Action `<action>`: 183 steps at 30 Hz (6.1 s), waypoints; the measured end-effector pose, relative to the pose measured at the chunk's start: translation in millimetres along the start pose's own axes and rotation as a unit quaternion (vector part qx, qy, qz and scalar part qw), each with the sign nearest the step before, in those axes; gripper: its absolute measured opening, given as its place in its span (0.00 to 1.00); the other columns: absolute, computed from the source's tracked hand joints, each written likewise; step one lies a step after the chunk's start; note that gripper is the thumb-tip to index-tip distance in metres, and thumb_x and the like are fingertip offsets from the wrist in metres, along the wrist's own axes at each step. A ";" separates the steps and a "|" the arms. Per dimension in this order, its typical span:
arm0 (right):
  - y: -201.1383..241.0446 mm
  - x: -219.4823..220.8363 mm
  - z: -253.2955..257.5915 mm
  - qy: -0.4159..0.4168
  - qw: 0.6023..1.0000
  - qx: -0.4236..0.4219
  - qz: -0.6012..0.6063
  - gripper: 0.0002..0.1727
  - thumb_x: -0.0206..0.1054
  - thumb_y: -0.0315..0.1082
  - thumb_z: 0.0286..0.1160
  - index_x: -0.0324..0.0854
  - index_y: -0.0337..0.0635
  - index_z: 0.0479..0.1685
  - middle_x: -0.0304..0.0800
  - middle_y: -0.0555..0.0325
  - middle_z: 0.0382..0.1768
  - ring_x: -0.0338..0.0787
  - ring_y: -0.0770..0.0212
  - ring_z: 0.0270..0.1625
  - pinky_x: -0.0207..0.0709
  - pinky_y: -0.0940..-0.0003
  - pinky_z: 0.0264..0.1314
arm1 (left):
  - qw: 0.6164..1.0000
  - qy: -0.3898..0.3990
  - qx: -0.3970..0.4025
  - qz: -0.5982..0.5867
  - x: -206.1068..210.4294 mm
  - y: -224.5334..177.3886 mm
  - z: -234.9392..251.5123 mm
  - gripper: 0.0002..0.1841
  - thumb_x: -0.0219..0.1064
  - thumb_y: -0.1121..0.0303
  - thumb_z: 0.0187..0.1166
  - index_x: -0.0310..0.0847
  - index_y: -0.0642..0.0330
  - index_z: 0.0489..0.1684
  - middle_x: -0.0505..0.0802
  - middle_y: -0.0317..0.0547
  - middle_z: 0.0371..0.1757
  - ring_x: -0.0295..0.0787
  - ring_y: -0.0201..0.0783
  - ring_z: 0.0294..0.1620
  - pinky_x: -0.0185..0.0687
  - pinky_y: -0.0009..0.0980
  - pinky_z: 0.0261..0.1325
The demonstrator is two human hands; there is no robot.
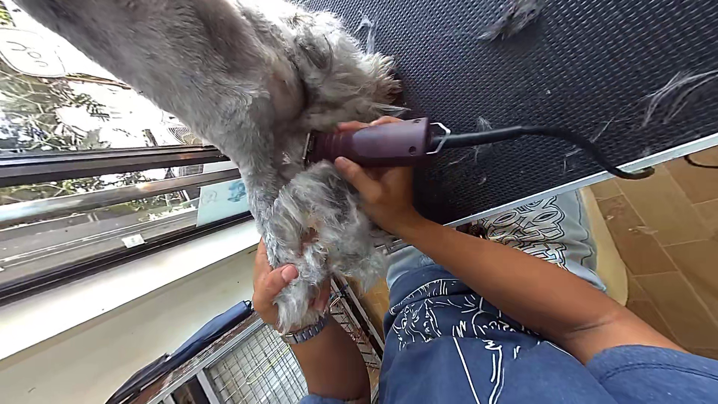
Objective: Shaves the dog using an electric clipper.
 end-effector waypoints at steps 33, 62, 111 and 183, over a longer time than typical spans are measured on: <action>33.5 -28.9 44.0 0.048 0.996 -0.014 -0.073 0.28 0.72 0.22 0.72 0.62 0.39 0.68 0.89 0.52 0.59 0.91 0.54 0.64 0.88 0.54 0.66 | 0.970 -0.038 -0.035 0.236 -3.1 34.7 32.1 0.67 0.85 0.59 0.57 0.29 0.40 0.97 0.78 0.39 0.79 0.86 0.32 0.67 0.90 0.34 0.63; 45.9 -14.0 74.3 0.406 0.900 0.155 0.026 0.29 0.77 0.26 0.61 0.70 0.44 0.64 0.92 0.51 0.58 0.91 0.50 0.63 0.83 0.49 0.72 | 0.990 -0.029 -0.070 0.117 -28.6 49.4 28.2 0.27 0.48 0.50 0.93 0.54 0.27 0.91 0.89 0.30 0.64 0.91 0.25 0.43 0.91 0.26 0.36; 152.9 -26.1 122.8 0.156 0.975 -0.001 -0.158 0.19 0.65 0.34 0.80 0.65 0.42 0.65 0.92 0.51 0.56 0.94 0.51 0.56 0.91 0.53 0.59 | 0.988 0.152 -0.020 -0.005 -6.6 30.4 161.8 0.29 0.84 0.65 0.56 0.78 0.55 0.59 0.95 0.38 0.51 0.93 0.35 0.54 0.90 0.39 0.61; 8.0 43.5 -39.7 0.546 0.565 -0.473 -0.397 0.24 0.64 0.31 0.82 0.86 0.71 0.71 0.87 0.47 0.66 0.81 0.44 0.74 0.54 0.40 0.89 | 0.829 0.199 -0.280 0.441 35.4 -20.6 166.3 0.10 0.65 0.58 0.83 0.87 0.52 0.46 0.93 0.33 0.37 0.91 0.27 0.37 0.88 0.27 0.43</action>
Point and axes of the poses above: each hand's wrist, its own z-axis towards the middle knuckle, its own x-axis out of the palm, y = z × x, the point moved 2 cm from there along z, towards the middle knuckle
